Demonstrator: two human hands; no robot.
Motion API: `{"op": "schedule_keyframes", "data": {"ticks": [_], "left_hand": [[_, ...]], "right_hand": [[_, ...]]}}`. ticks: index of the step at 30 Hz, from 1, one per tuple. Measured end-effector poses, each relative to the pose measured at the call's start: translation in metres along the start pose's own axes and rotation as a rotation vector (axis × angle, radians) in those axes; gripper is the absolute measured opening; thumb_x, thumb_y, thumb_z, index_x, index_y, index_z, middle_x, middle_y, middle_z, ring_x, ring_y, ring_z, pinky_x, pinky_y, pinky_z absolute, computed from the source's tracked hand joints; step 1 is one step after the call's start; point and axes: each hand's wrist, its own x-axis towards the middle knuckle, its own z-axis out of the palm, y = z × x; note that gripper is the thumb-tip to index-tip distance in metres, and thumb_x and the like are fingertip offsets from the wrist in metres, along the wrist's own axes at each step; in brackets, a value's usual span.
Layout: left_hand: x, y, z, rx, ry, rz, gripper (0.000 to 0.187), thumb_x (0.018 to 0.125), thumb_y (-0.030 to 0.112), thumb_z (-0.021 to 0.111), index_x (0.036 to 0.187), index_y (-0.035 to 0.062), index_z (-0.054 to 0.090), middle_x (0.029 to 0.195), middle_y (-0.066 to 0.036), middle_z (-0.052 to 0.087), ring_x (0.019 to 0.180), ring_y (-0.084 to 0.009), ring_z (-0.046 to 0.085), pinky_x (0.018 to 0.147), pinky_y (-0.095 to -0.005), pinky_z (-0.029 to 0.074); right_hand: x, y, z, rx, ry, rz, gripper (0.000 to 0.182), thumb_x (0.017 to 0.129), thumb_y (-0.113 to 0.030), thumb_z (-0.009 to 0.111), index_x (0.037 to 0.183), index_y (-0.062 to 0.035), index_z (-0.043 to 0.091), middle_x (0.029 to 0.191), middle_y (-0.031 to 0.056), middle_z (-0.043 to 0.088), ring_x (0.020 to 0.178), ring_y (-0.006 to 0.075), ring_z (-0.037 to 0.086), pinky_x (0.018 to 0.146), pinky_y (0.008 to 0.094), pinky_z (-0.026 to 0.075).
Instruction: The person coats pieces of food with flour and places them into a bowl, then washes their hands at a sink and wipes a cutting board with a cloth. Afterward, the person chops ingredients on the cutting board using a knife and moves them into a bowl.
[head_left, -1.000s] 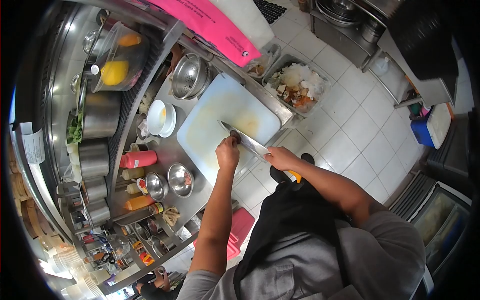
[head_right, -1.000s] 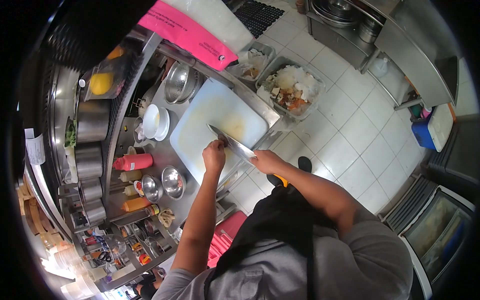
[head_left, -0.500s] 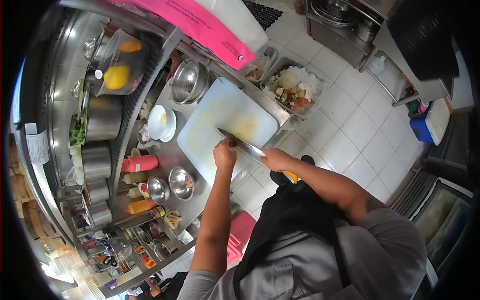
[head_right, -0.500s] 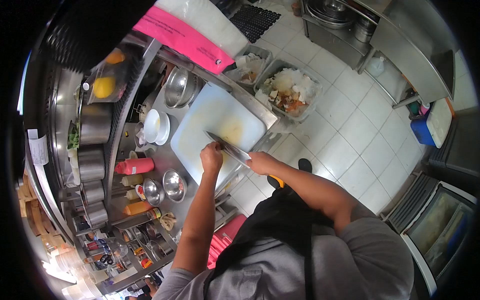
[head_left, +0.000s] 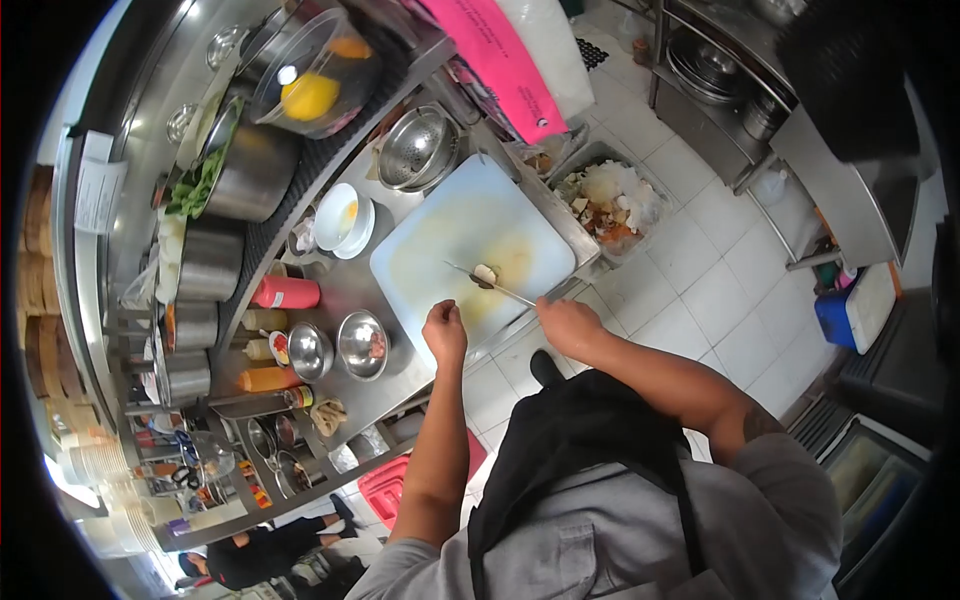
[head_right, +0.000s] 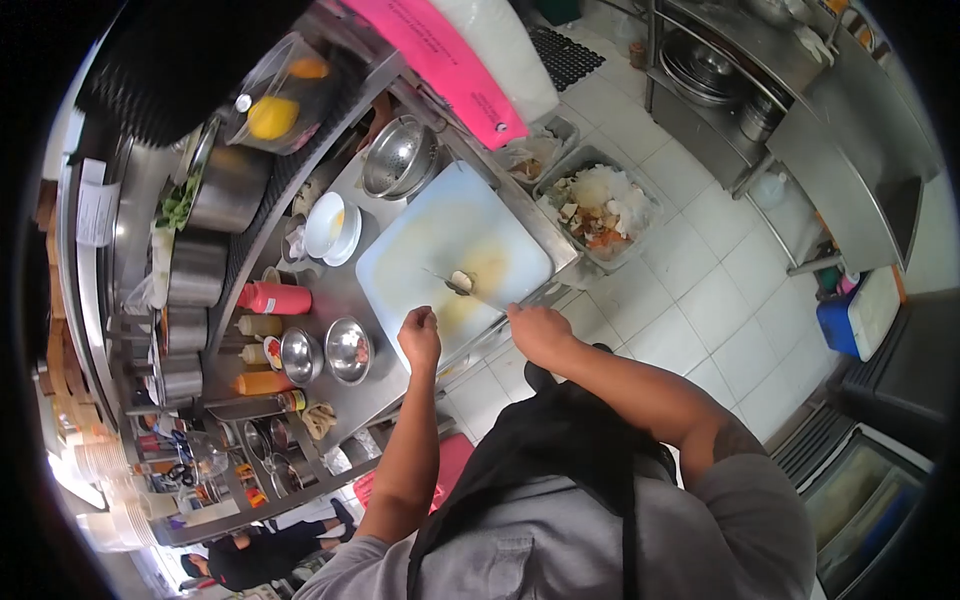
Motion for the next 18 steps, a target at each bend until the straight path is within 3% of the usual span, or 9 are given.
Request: {"op": "schedule_keyframes", "data": {"ticks": [8,11,14,15,18], "left_hand": [[-0.022,-0.009,0.005,-0.070,-0.006,-0.038,0.018,0.088,0.010,0.064,0.101,0.0001,0.072,0.088,-0.014,0.073,0.080,-0.0232,0.070,0.077,-0.0330,0.053],[-0.020,-0.012,0.007,-0.037,-0.086,-0.048,0.026,0.087,0.009,0.065,0.112,0.0028,0.068,0.105,-0.017,0.070,0.094,-0.0269,0.068,0.081,-0.0349,0.054],[-0.021,0.015,0.015,0.052,0.074,0.420,0.037,0.087,0.008,0.064,0.124,0.0067,0.061,0.126,-0.019,0.060,0.109,-0.0328,0.062,0.089,-0.0392,0.053],[-0.025,0.037,0.008,0.097,-0.057,0.458,0.046,0.084,0.003,0.063,0.129,0.0080,0.056,0.134,-0.019,0.054,0.120,-0.0357,0.053,0.101,-0.0438,0.046],[-0.011,0.026,0.028,0.164,-0.114,0.586,0.043,0.084,0.004,0.061,0.128,0.0072,0.057,0.130,-0.015,0.058,0.116,-0.0339,0.056,0.099,-0.0442,0.045]], "right_hand": [[0.005,-0.004,-0.003,-0.056,-0.086,0.010,0.020,0.092,-0.009,0.043,0.106,0.0011,0.055,0.096,0.0246,0.069,0.093,0.0400,0.069,0.079,0.0495,0.055],[0.002,-0.012,0.000,-0.047,-0.076,0.008,0.020,0.092,-0.007,0.043,0.106,0.0009,0.055,0.096,0.0248,0.070,0.094,0.0401,0.069,0.079,0.0505,0.055],[0.009,-0.005,0.007,-0.097,-0.048,-0.031,0.020,0.094,-0.011,0.045,0.107,0.0015,0.054,0.093,0.0251,0.069,0.086,0.0395,0.069,0.072,0.0504,0.055],[0.014,-0.004,-0.004,0.028,-0.141,0.015,0.022,0.095,-0.014,0.046,0.108,0.0020,0.054,0.092,0.0253,0.069,0.081,0.0392,0.069,0.069,0.0499,0.055],[0.020,0.003,-0.025,0.363,-0.360,0.117,0.028,0.097,-0.020,0.048,0.112,0.0031,0.052,0.087,0.0254,0.067,0.067,0.0369,0.067,0.059,0.0475,0.054]]}}
